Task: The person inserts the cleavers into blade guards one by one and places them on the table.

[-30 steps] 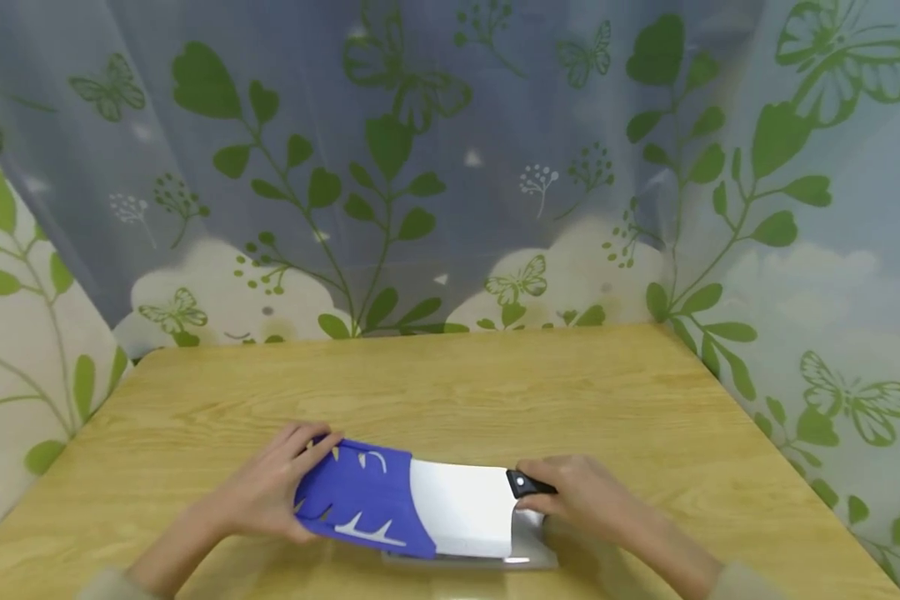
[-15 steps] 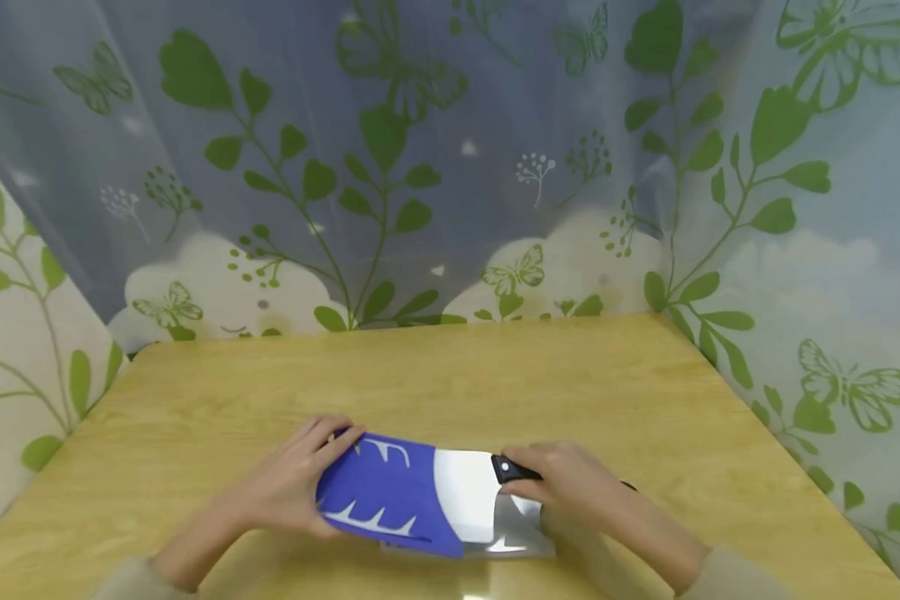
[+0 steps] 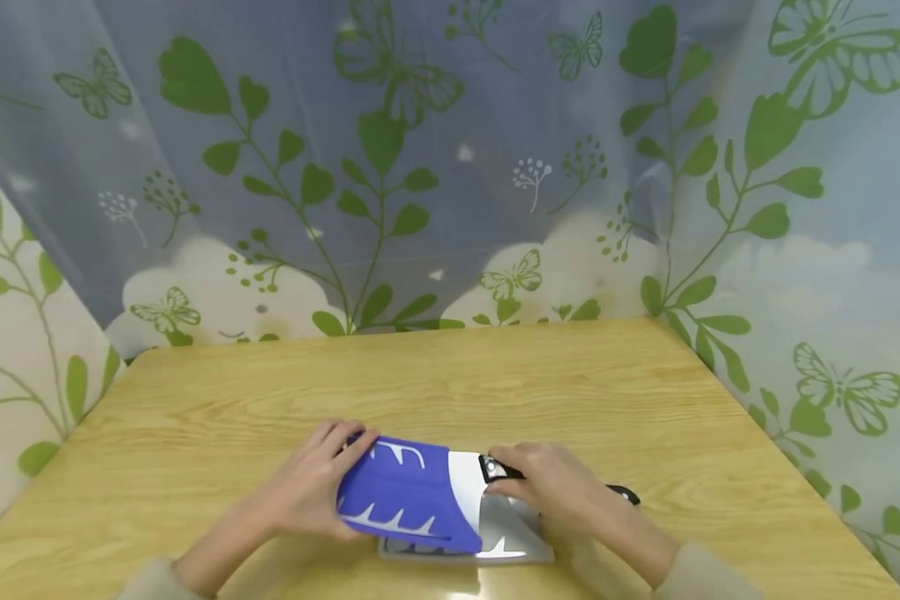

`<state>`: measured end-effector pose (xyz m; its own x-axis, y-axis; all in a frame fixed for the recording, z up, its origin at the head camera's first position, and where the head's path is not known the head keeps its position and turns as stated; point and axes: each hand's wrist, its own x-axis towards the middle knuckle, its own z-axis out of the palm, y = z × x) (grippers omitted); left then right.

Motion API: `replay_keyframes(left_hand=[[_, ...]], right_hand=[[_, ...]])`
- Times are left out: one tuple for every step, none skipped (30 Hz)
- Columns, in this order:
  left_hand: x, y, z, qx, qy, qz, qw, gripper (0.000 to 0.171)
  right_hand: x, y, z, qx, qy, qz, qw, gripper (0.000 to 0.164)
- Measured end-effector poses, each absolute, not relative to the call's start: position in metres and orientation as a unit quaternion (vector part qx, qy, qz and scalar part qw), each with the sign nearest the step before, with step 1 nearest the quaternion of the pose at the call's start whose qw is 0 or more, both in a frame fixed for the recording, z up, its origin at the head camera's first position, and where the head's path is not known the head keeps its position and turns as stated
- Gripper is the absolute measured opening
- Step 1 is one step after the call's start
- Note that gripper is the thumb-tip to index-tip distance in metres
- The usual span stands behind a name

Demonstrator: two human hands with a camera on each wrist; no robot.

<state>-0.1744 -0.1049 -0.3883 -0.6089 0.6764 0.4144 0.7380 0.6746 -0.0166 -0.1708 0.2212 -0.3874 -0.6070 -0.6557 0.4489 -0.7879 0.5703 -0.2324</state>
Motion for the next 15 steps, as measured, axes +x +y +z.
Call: replay_keyframes(left_hand=[[-0.1745, -0.1040, -0.3885, -0.395, -0.893, -0.079, 0.199, 0.109], [-0.1746, -0.1031, -0.3886, -0.395, -0.893, -0.080, 0.199, 0.109], [-0.1747, -0.1023, -0.3888, -0.395, -0.893, -0.081, 0.199, 0.109], [-0.1748, -0.1017, -0.3889, -0.394, -0.894, -0.082, 0.199, 0.109], [-0.1748, -0.1011, -0.3889, -0.392, -0.895, -0.084, 0.198, 0.109], [-0.1748, -0.1008, -0.3890, -0.390, -0.896, -0.085, 0.197, 0.109], [-0.1747, -0.1005, -0.3892, -0.389, -0.897, -0.084, 0.195, 0.109], [-0.1745, -0.1004, -0.3893, -0.387, -0.897, -0.085, 0.194, 0.109], [-0.1745, -0.1004, -0.3897, -0.387, -0.898, -0.085, 0.193, 0.109], [-0.1742, -0.1003, -0.3897, -0.386, -0.898, -0.085, 0.192, 0.109], [-0.1742, -0.1003, -0.3899, -0.386, -0.898, -0.086, 0.192, 0.109], [-0.1743, -0.1002, -0.3899, -0.386, -0.898, -0.088, 0.191, 0.109], [-0.1745, -0.1001, -0.3898, -0.385, -0.899, -0.088, 0.191, 0.110], [-0.1750, -0.0999, -0.3896, -0.384, -0.899, -0.090, 0.191, 0.109], [-0.1757, -0.0998, -0.3894, -0.384, -0.899, -0.091, 0.190, 0.109]], right_hand=[[-0.1714, 0.2218, -0.3867, 0.417, -0.871, 0.205, 0.160, 0.030], [-0.1719, 0.2226, -0.3861, 0.420, -0.870, 0.202, 0.162, 0.030], [-0.1722, 0.2233, -0.3855, 0.421, -0.870, 0.203, 0.160, 0.030], [-0.1726, 0.2238, -0.3849, 0.423, -0.869, 0.202, 0.161, 0.030], [-0.1729, 0.2242, -0.3844, 0.424, -0.868, 0.202, 0.162, 0.030], [-0.1736, 0.2243, -0.3841, 0.426, -0.866, 0.202, 0.165, 0.030], [-0.1742, 0.2245, -0.3840, 0.428, -0.865, 0.199, 0.168, 0.029], [-0.1747, 0.2245, -0.3839, 0.429, -0.864, 0.198, 0.172, 0.029], [-0.1751, 0.2243, -0.3839, 0.431, -0.863, 0.197, 0.176, 0.029], [-0.1756, 0.2239, -0.3840, 0.433, -0.861, 0.195, 0.180, 0.029], [-0.1760, 0.2235, -0.3842, 0.435, -0.860, 0.195, 0.181, 0.029], [-0.1763, 0.2228, -0.3842, 0.435, -0.860, 0.196, 0.179, 0.029], [-0.1764, 0.2220, -0.3841, 0.433, -0.862, 0.197, 0.174, 0.029], [-0.1765, 0.2213, -0.3840, 0.431, -0.864, 0.200, 0.168, 0.030], [-0.1766, 0.2207, -0.3840, 0.427, -0.867, 0.202, 0.161, 0.031]])
